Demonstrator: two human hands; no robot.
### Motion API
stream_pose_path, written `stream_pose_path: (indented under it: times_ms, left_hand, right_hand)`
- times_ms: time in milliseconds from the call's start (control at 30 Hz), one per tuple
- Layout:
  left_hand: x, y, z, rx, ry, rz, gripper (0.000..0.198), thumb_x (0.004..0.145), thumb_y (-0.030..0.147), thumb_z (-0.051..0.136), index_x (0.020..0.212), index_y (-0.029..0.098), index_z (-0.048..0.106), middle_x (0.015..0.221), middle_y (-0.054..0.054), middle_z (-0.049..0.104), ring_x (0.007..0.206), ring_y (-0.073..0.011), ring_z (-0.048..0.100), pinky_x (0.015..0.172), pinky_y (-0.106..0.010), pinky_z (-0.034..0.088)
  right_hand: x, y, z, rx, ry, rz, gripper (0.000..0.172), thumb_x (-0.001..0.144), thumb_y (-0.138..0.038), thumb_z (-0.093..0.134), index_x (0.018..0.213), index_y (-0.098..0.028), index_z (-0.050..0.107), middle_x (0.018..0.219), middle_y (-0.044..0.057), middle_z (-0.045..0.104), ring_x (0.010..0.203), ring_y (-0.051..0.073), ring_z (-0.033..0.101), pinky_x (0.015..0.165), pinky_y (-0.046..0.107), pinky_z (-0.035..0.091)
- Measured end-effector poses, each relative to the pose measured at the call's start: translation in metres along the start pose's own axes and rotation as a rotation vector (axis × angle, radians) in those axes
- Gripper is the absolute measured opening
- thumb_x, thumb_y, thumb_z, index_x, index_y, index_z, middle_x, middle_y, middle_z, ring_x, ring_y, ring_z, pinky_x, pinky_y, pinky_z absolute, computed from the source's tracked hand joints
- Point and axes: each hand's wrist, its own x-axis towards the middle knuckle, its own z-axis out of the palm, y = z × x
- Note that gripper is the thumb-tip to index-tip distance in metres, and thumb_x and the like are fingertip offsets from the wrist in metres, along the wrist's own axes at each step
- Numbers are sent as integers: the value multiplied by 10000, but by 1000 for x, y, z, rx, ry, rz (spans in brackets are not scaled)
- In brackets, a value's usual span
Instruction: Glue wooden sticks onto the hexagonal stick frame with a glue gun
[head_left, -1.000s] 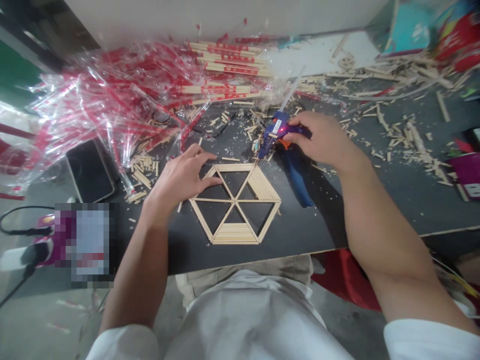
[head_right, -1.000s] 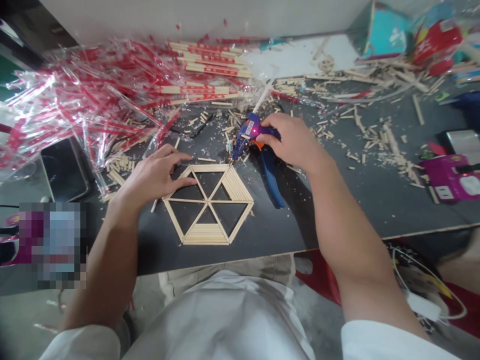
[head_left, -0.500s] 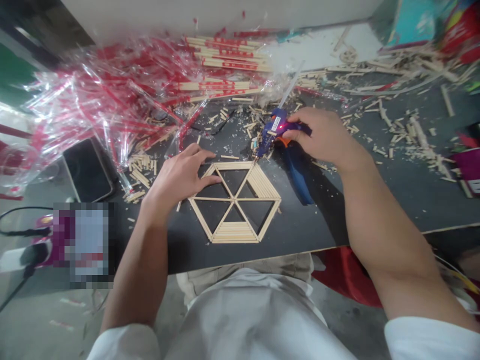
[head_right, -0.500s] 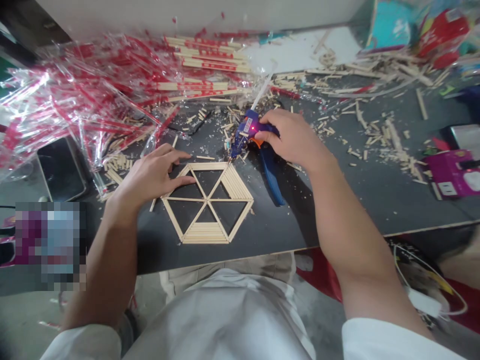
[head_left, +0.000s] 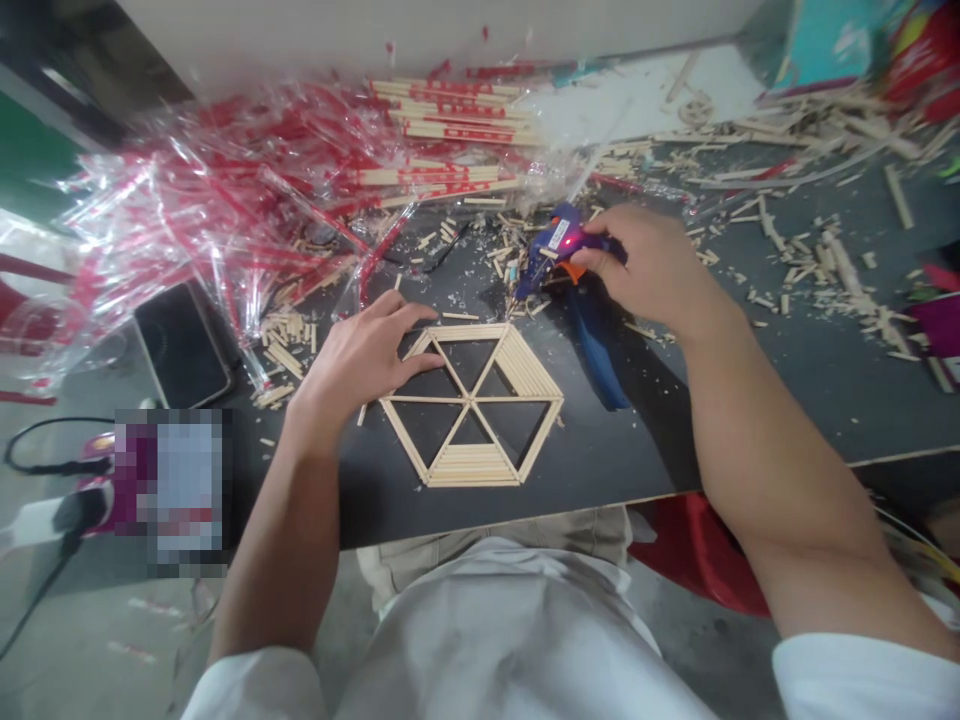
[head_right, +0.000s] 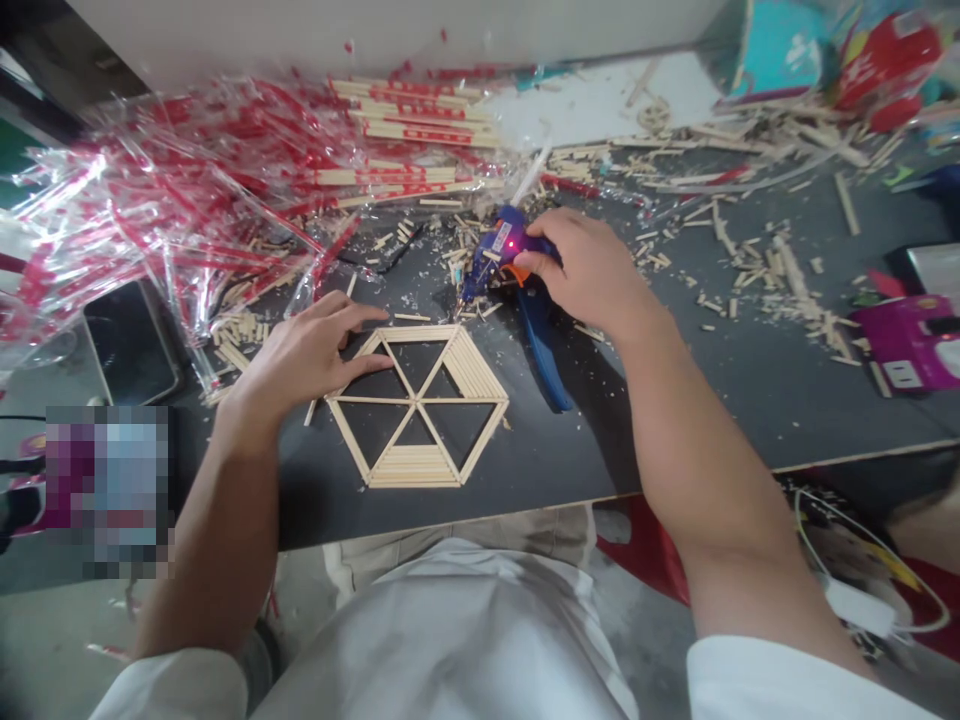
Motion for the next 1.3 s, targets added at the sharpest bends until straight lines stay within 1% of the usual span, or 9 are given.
stream_pose_path:
  times_ms: [133,367,567,667,767,900,1000,1167,1300]
  left_hand:
    - [-1,0,0,14,-17,21,496,989,577,687,1372,262,702,1248,-87,657,972,-227,692,805,-321,531]
    - [-1,-4,-2,15,-27,27,470,940,640,729,1154,221,730,1152,-63,646,768,-164,618,697,-306,454]
    - [-2,-4,-3,2,-42,29,481,961,667,670,1120,214,696,1131,-66,663,785,-176,626,686,-306,442]
    - [-1,-5,-1,-4,-39,33,483,964,670,661,1124,215,694,1129,-67,666,790,-179,626,690,-310,442]
    - [-1,-6,-1,3,-43,39,474,949,652,698,1133,216,698,1121,-61,656,785,-178,620,691,-314,438]
    - [-2,-4,-1,23,-28,23,448,942,611,735,1160,221,709,1147,-60,629,779,-172,610,688,-317,430]
    - [-2,-3,-1,33,-22,12,452,924,603,763,1164,224,715,1169,-64,620,776,-170,605,688,-320,427]
    - [-1,-2,-1,28,-37,9,459,911,593,782,1172,222,719,1174,-68,628,783,-176,606,700,-328,442]
    - [-1,-3,-1,0,-36,14,456,924,596,766,1176,219,718,1165,-68,632,801,-179,611,698,-324,443]
  right_hand:
    - [4,10,6,-62,142,100,404,1025,-514,518,1232,-206,679,1302,193,734,1197,397,672,1016,541,506]
    - [7,23,15,-61,255,178,448,1068,-547,392,1170,-253,714,1171,177,775,1094,375,697,988,549,497]
    - [5,7,3,-45,313,128,444,1065,-491,397,1104,-257,773,1157,183,768,1135,401,683,1000,601,507]
    - [0,-18,1,49,235,18,365,1048,-512,501,1089,-322,809,1144,123,779,1097,365,702,976,576,537]
    - [-7,-45,10,175,73,-88,297,1020,-534,594,980,-353,826,1071,63,786,995,310,720,927,524,562]
    - [-16,-70,28,349,-111,-161,372,948,-632,706,778,-309,783,872,63,753,804,261,684,806,463,546]
    - [-18,-79,34,424,-144,-93,429,857,-716,778,773,-296,775,802,49,736,716,241,645,731,443,517]
    - [-18,-81,38,435,-123,21,467,753,-763,841,807,-302,789,841,51,766,707,248,651,722,450,521]
    - [-19,-84,39,423,-111,58,429,782,-710,844,774,-284,797,835,57,788,727,256,689,731,441,535]
